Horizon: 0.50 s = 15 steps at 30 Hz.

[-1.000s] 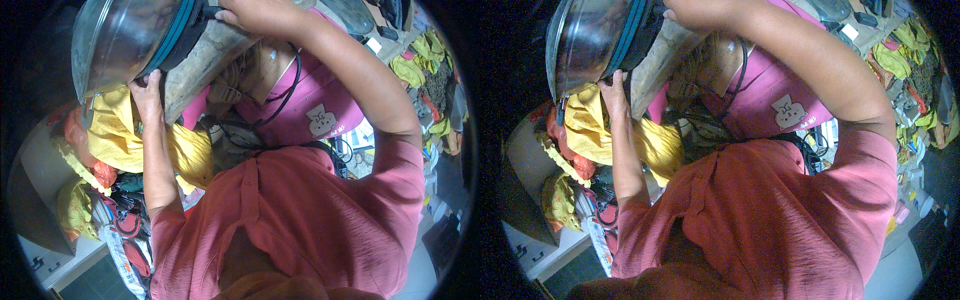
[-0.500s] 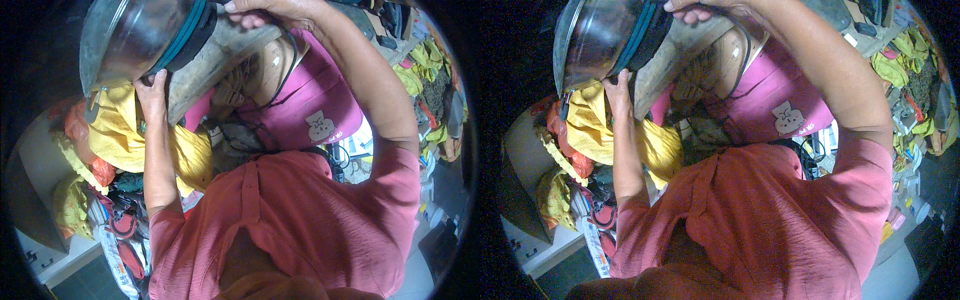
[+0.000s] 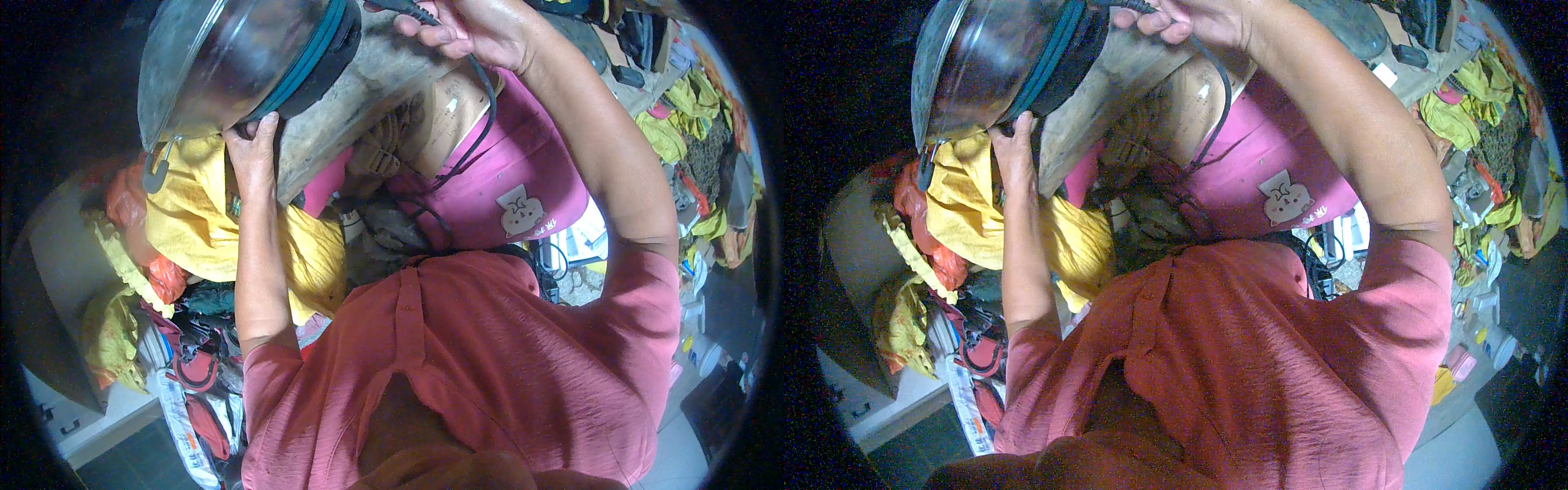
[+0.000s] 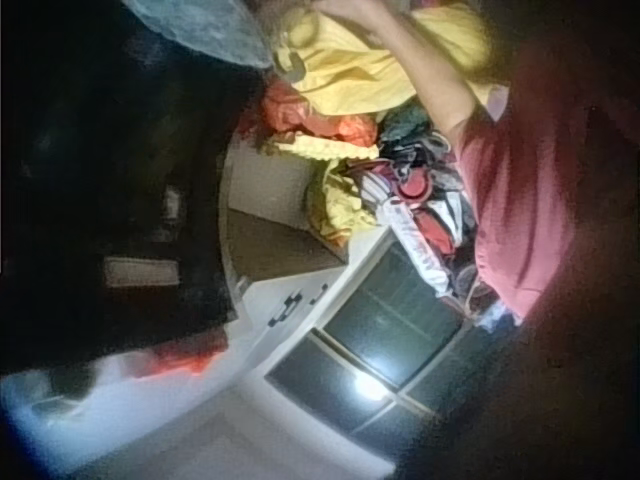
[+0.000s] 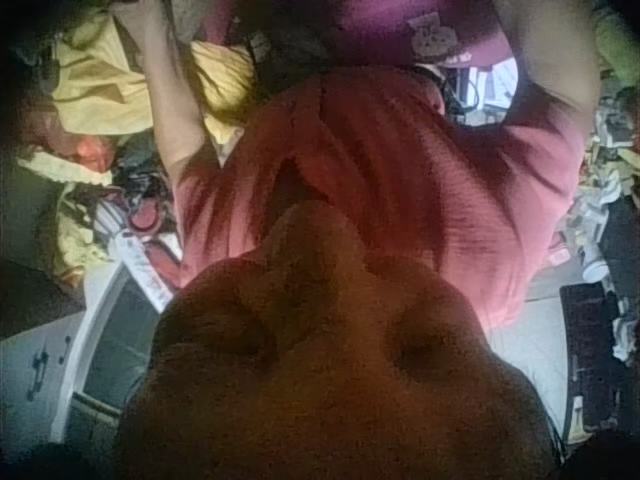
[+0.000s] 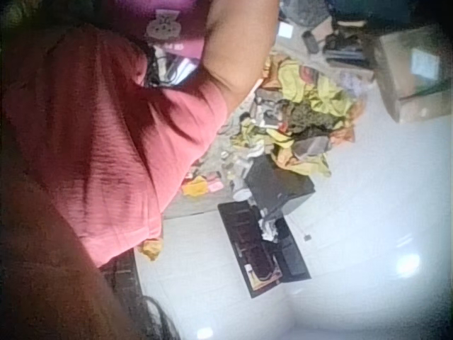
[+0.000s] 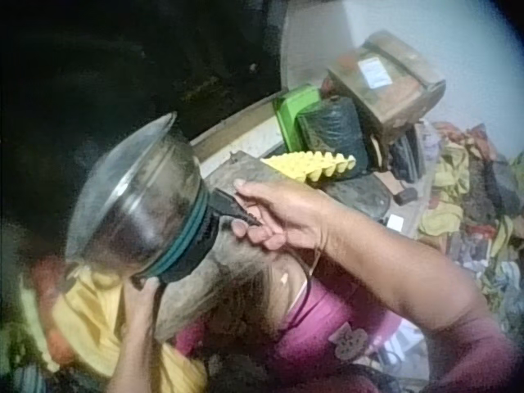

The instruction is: The person works on a small black electronic device, repeatedly inserting and removing a black cable connector from a port on the device. They also handle a metal pot and a blue circular object resting on a wooden block.

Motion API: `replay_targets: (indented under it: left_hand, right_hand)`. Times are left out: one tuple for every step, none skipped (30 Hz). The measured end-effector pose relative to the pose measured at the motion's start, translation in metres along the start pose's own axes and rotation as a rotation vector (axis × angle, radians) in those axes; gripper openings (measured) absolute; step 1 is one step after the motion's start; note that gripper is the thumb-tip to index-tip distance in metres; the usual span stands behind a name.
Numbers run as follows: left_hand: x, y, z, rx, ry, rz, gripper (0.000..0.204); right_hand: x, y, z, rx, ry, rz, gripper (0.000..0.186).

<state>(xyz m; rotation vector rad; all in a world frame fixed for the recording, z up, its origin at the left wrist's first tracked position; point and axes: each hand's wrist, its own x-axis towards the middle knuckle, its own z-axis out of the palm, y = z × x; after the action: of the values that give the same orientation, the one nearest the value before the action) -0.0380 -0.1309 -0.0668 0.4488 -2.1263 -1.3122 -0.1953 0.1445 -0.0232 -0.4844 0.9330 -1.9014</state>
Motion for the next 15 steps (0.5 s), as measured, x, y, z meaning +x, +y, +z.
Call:
replay_targets:
  left_hand:
    - [-0.001, 0.001, -0.001, 0.004, -0.003, -0.002, 0.061]
    - [-0.001, 0.002, -0.001, 0.007, -0.007, -0.004, 0.062]
    - [-0.002, 0.003, -0.001, 0.011, -0.011, -0.007, 0.062]
    - [-0.002, 0.003, -0.001, -0.008, -0.015, 0.001, 0.063]
    - [-0.001, 0.001, -0.001, -0.027, -0.02, 0.009, 0.064]
    - [-0.001, 0.0, -0.002, -0.044, -0.024, 0.017, 0.065]
    - [-0.002, -0.001, -0.003, -0.007, -0.027, 0.02, 0.067]
    - [-0.003, -0.003, -0.004, 0.03, -0.029, 0.024, 0.069]
    - [-0.003, -0.003, -0.004, 0.067, -0.033, 0.028, 0.072]
    - [-0.003, -0.004, -0.004, 0.075, -0.025, 0.029, 0.073]
    - [-0.004, -0.004, -0.004, 0.083, -0.018, 0.03, 0.074]
    - [-0.003, -0.004, -0.004, 0.091, -0.012, 0.032, 0.075]
    - [-0.003, -0.004, -0.004, 0.092, -0.018, 0.027, 0.076]
    - [-0.003, -0.004, -0.004, 0.093, -0.023, 0.023, 0.077]
    - [-0.002, -0.004, -0.004, 0.092, -0.027, 0.02, 0.078]
  right_hand:
    - [0.005, 0.001, -0.007, 0.079, -0.024, 0.023, 0.028]
    - [0.007, 0.002, -0.011, 0.158, -0.047, 0.045, 0.027]
    - [0.007, 0.003, -0.009, 0.151, 0.004, 0.054, 0.025]
    - [0.006, 0.004, -0.006, 0.144, 0.055, 0.064, 0.022]
    - [0.005, 0.005, -0.003, 0.136, 0.108, 0.072, 0.02]
    - [0.004, 0.005, 0.001, 0.092, 0.121, 0.058, 0.018]
    - [0.002, 0.004, 0.005, 0.047, 0.134, 0.044, 0.016]
    - [0.002, 0.004, 0.007, 0.002, 0.147, 0.03, 0.014]
    - [0.005, 0.003, 0.004, -0.114, 0.106, -0.014, 0.012]
    - [0.008, 0.002, 0.003, -0.231, 0.065, -0.057, 0.01]
    - [0.01, 0.002, 0.004, -0.479, 0.178, -0.125, 0.014]
    - [0.007, 0.0, 0.019, -1.029, 0.358, -0.327, 0.018]
    - [0.016, 0.009, 0.012, -1.224, 0.433, -0.56, 0.019]
    - [0.025, 0.02, 0.003, -1.413, 0.506, -0.8, 0.021]
    - [0.026, 0.024, 0.006, -1.349, 0.499, -0.751, 0.019]
